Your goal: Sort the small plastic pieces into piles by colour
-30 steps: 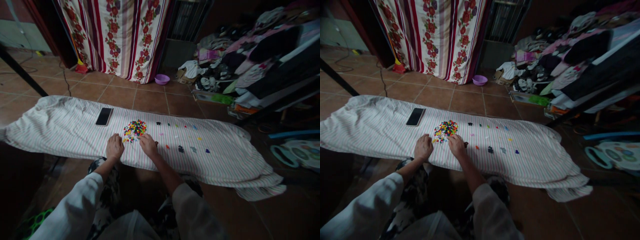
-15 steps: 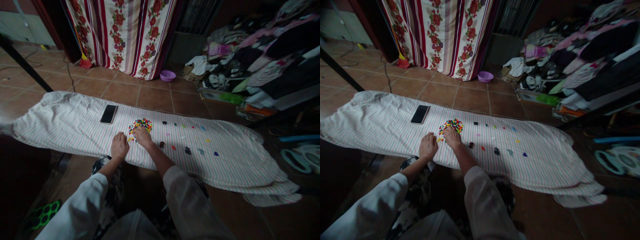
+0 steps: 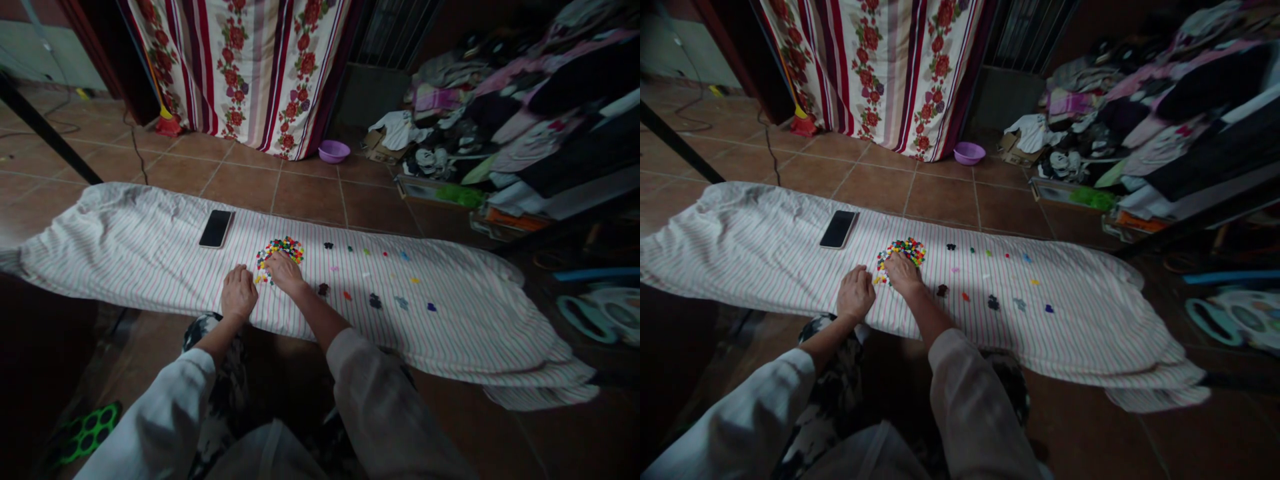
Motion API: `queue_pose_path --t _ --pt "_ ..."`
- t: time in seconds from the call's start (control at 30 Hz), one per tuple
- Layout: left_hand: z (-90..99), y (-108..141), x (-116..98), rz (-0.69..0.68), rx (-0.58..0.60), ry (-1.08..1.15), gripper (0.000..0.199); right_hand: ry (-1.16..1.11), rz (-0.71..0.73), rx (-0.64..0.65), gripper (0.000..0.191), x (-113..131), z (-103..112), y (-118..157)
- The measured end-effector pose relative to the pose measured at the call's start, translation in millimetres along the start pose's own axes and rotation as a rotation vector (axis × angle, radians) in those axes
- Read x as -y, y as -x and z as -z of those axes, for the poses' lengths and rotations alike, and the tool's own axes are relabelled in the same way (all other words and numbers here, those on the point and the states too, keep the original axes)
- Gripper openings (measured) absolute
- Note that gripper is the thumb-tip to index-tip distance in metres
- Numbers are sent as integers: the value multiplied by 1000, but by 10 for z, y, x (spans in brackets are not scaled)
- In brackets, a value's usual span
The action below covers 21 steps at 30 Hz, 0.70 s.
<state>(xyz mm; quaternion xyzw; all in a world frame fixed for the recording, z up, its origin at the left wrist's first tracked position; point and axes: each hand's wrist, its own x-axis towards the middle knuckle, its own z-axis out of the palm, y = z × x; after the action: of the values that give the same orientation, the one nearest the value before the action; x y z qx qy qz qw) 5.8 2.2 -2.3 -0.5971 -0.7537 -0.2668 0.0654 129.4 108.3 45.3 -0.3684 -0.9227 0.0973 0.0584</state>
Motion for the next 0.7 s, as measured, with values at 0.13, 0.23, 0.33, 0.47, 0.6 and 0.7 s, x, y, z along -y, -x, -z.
queue_pose_path --t 0.13,0.23,0.33,0.47,0.6,0.7 --pt "9 -1 -13 22 8 38 25 40 -16 27 24 16 44 -34" --pt "10 -1 -20 17 -6 32 25 60 -27 60 24 40 75 -67" --pt "6 1 -21 6 -21 19 24 75 -48 72 26 80 89 -90" --pt "1 4 -15 -5 -28 -1 23 74 -68 63 25 128 96 -111" --pt "3 0 -11 -5 -15 7 22 79 -72 74 25 151 121 -144" --pt "6 -5 -16 -1 -17 14 22 77 -69 90 25 153 142 -162"
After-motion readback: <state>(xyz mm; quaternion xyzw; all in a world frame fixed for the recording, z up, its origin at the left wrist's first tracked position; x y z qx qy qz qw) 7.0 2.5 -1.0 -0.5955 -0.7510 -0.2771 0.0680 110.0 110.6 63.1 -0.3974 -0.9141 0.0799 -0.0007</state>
